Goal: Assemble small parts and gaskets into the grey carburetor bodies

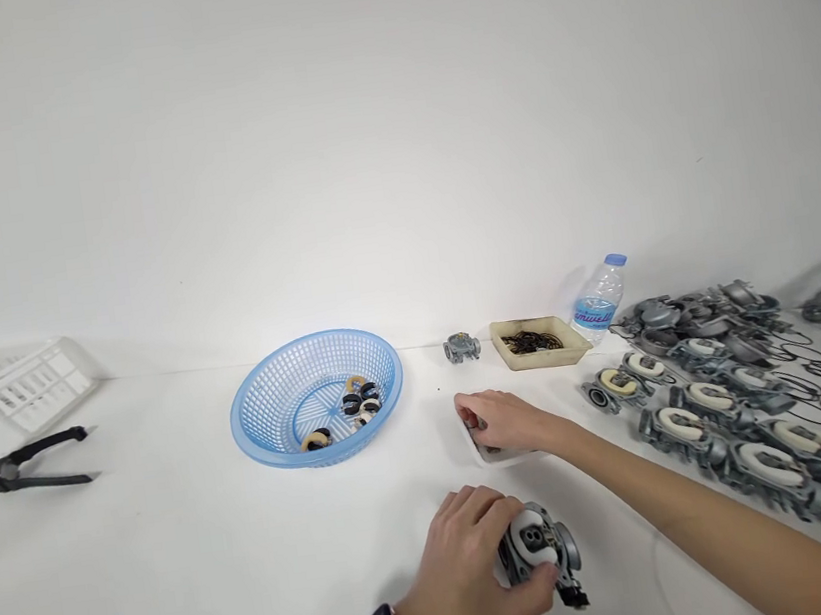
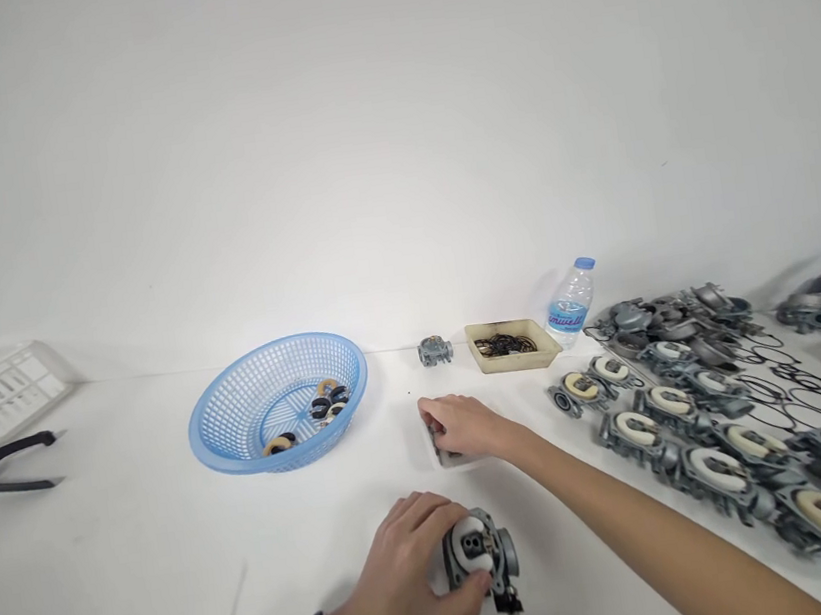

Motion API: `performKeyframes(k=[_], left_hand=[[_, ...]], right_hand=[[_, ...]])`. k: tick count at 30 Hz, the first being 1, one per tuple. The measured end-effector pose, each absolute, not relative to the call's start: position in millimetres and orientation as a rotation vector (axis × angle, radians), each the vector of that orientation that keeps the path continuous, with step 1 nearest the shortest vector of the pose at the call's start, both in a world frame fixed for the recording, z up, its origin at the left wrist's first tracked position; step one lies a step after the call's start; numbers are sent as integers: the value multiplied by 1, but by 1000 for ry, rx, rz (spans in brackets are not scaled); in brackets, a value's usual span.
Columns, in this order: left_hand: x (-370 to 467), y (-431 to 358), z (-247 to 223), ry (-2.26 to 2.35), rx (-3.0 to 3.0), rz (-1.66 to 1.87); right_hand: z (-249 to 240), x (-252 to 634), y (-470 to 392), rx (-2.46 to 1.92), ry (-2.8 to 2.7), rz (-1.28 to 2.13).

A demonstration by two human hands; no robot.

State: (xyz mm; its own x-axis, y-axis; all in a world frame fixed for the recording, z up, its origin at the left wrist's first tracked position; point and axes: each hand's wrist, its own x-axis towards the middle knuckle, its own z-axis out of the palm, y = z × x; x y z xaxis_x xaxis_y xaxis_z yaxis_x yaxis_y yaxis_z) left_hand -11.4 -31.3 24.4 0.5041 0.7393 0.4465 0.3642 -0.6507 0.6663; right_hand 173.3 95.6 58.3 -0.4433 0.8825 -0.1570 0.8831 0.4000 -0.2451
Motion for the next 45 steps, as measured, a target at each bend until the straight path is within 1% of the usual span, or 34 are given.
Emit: performKeyframes(k=[7, 13, 20, 23, 28, 31, 34, 39, 45], left_hand=[[-12, -30, 21, 896, 2256, 1023], [-14, -31, 24, 897, 2275, 996], [-16, -32, 27, 903, 2276, 980], [-16, -33, 27, 920, 2285, 986], [-15, -33, 23, 922, 2354, 1037], [-14, -32, 20, 917, 2371, 1078], [-13, -31, 19, 911, 2367, 1065], [-14, -33, 22, 901, 2384, 1044], [-16, -33, 23, 909, 2411, 1017]], right_hand=[[55, 175, 100, 1718, 2650, -578], [67, 201, 95, 1780, 2755, -922], [73, 239, 53, 1752, 2739, -1376], [74, 242, 31, 1773, 2751, -1465], [79, 237, -4, 1917, 2806, -1505], [78, 234, -19, 1887, 2784, -1690], [71, 227, -27, 1955, 2720, -1862], [60, 214, -30, 2062, 2613, -1952], [64, 211, -30, 2043, 2619, -1963]])
